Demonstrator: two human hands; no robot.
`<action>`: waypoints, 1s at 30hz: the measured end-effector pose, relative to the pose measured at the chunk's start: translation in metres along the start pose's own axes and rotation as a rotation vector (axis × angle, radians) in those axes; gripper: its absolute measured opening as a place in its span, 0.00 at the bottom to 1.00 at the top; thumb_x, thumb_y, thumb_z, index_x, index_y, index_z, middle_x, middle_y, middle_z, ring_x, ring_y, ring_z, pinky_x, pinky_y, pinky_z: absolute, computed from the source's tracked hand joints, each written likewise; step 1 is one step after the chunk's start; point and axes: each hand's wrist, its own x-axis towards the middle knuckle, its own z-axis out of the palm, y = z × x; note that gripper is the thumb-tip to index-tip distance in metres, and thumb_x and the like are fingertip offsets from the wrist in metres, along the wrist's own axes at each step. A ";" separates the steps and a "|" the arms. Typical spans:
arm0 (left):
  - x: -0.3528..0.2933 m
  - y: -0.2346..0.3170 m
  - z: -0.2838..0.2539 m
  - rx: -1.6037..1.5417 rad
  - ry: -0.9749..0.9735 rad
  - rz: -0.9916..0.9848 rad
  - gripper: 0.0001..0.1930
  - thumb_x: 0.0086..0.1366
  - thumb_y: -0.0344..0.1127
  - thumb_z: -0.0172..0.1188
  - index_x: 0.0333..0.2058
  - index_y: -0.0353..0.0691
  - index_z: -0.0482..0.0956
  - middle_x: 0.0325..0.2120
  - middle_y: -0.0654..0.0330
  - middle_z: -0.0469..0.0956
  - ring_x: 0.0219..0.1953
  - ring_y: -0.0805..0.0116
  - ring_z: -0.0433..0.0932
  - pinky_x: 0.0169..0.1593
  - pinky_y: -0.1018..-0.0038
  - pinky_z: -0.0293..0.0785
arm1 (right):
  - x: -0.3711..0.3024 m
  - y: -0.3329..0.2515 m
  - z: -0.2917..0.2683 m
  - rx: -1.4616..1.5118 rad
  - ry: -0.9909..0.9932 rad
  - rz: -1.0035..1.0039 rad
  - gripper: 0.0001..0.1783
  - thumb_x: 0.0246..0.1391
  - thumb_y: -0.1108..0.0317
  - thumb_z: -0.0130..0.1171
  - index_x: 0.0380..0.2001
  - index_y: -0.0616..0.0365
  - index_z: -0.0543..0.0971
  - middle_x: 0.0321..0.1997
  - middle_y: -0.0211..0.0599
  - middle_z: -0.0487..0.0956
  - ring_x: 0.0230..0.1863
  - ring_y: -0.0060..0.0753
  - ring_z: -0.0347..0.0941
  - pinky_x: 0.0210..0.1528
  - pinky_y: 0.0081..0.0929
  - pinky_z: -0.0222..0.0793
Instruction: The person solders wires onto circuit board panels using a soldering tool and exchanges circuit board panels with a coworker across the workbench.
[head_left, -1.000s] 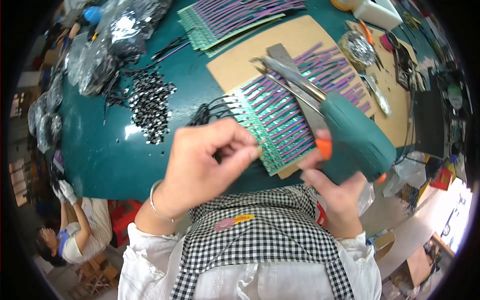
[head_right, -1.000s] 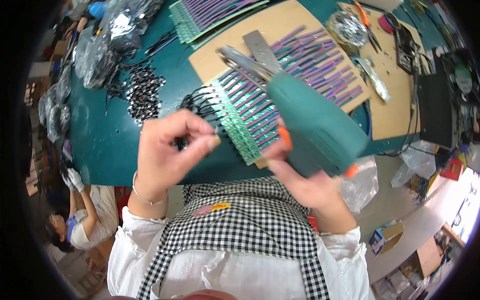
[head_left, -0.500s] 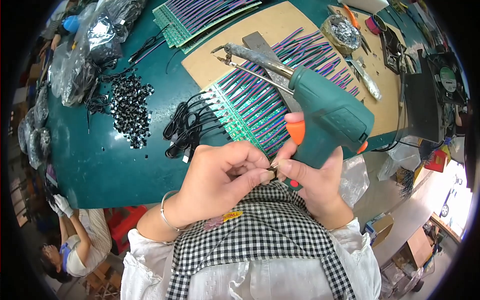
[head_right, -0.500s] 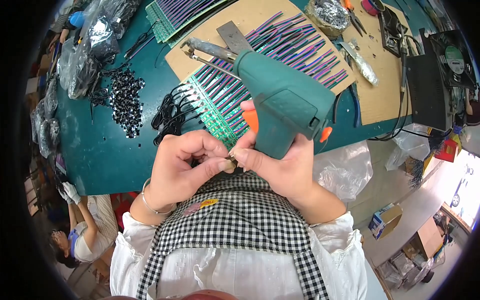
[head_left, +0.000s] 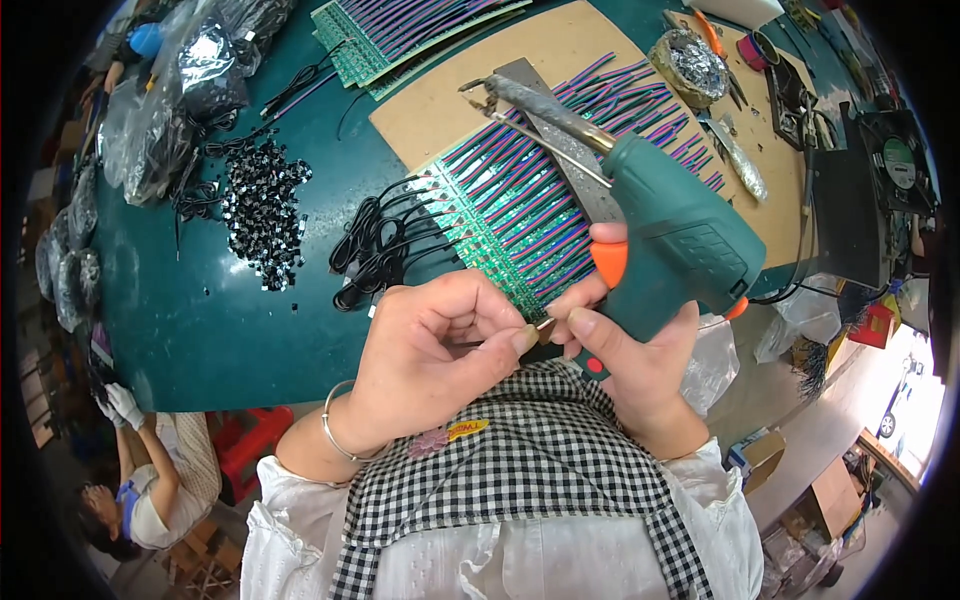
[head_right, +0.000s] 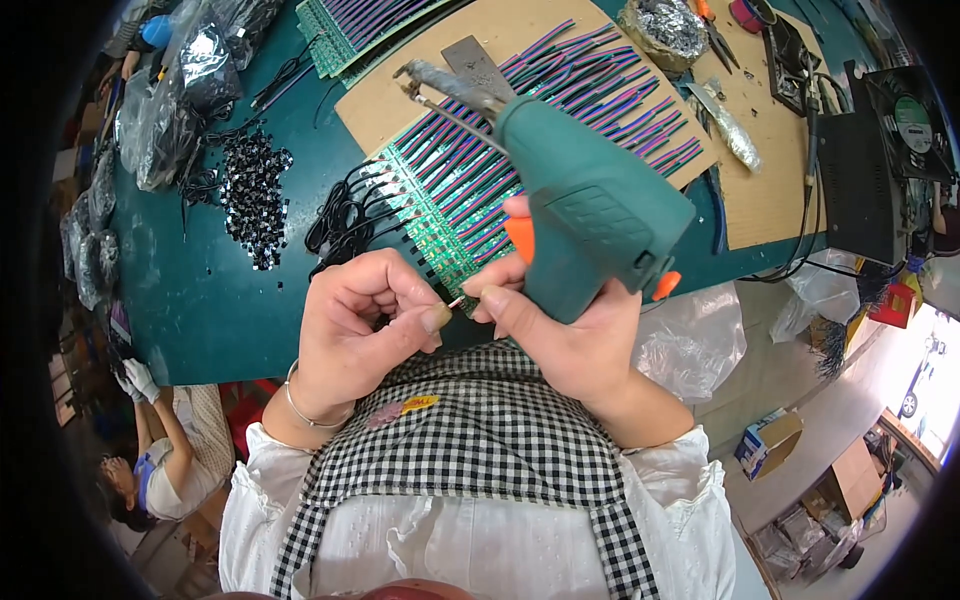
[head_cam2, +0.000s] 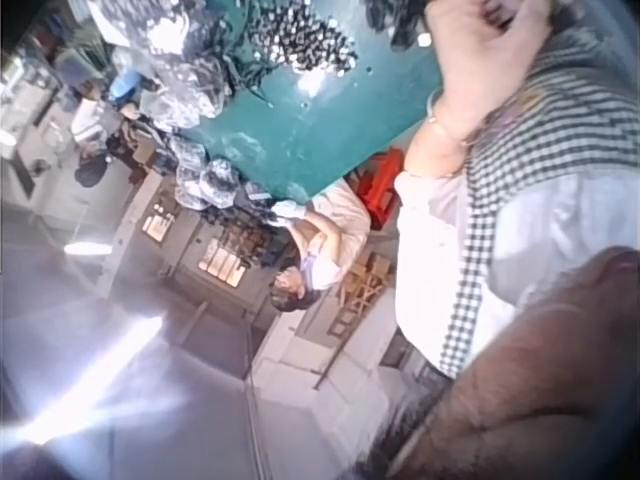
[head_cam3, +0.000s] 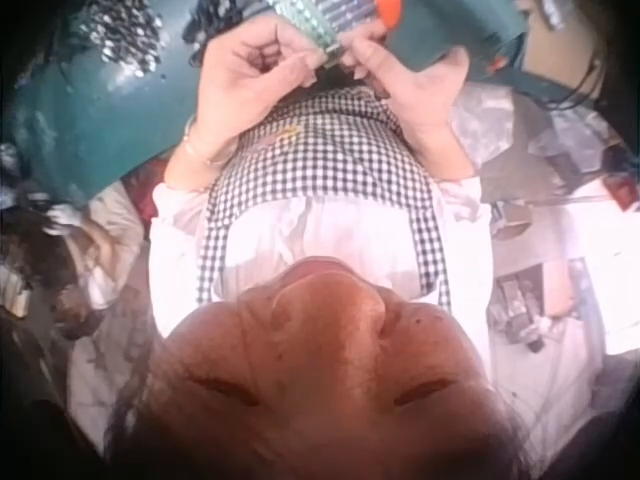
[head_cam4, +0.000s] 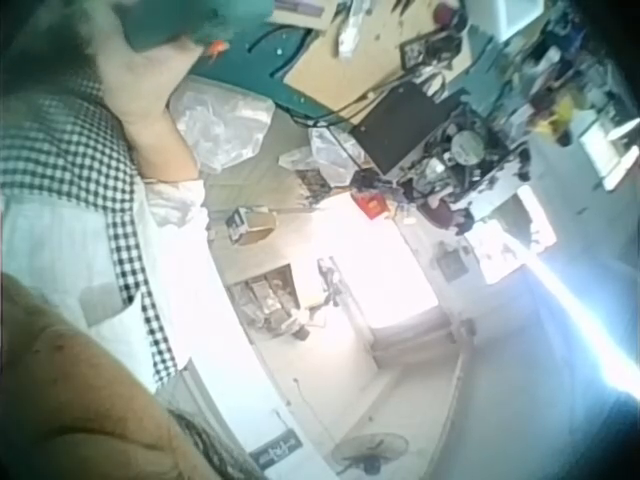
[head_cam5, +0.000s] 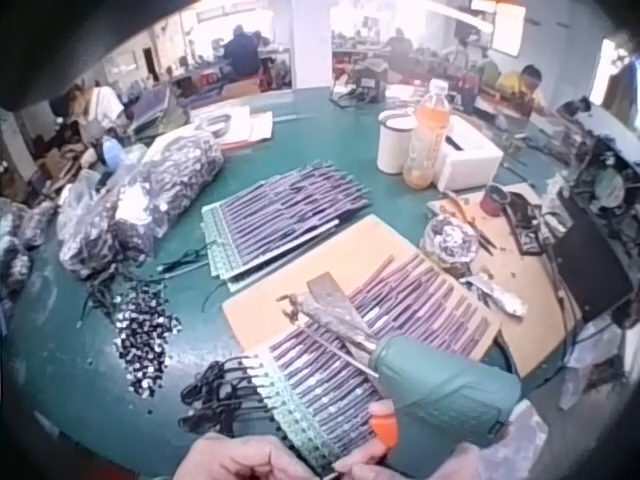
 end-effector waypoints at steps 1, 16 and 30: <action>0.000 -0.001 0.000 0.009 -0.023 0.029 0.03 0.59 0.22 0.57 0.28 0.32 0.72 0.24 0.64 0.77 0.27 0.84 0.74 0.30 0.87 0.71 | -0.001 -0.001 0.001 -0.031 -0.005 -0.004 0.31 0.44 0.81 0.60 0.53 0.68 0.62 0.27 0.45 0.77 0.24 0.27 0.75 0.22 0.17 0.70; 0.000 -0.009 0.012 0.254 0.112 0.154 0.04 0.57 0.22 0.58 0.26 0.33 0.72 0.22 0.63 0.74 0.23 0.83 0.72 0.26 0.86 0.68 | 0.001 0.007 -0.001 0.006 -0.031 -0.026 0.32 0.41 0.84 0.59 0.53 0.67 0.63 0.25 0.43 0.77 0.22 0.24 0.73 0.23 0.17 0.70; -0.011 0.007 -0.004 0.440 0.197 0.238 0.02 0.55 0.20 0.58 0.26 0.30 0.74 0.18 0.65 0.75 0.18 0.86 0.71 0.19 0.87 0.67 | -0.007 0.011 -0.005 -0.049 -0.060 -0.031 0.33 0.40 0.85 0.59 0.53 0.67 0.62 0.26 0.42 0.77 0.22 0.25 0.73 0.25 0.19 0.71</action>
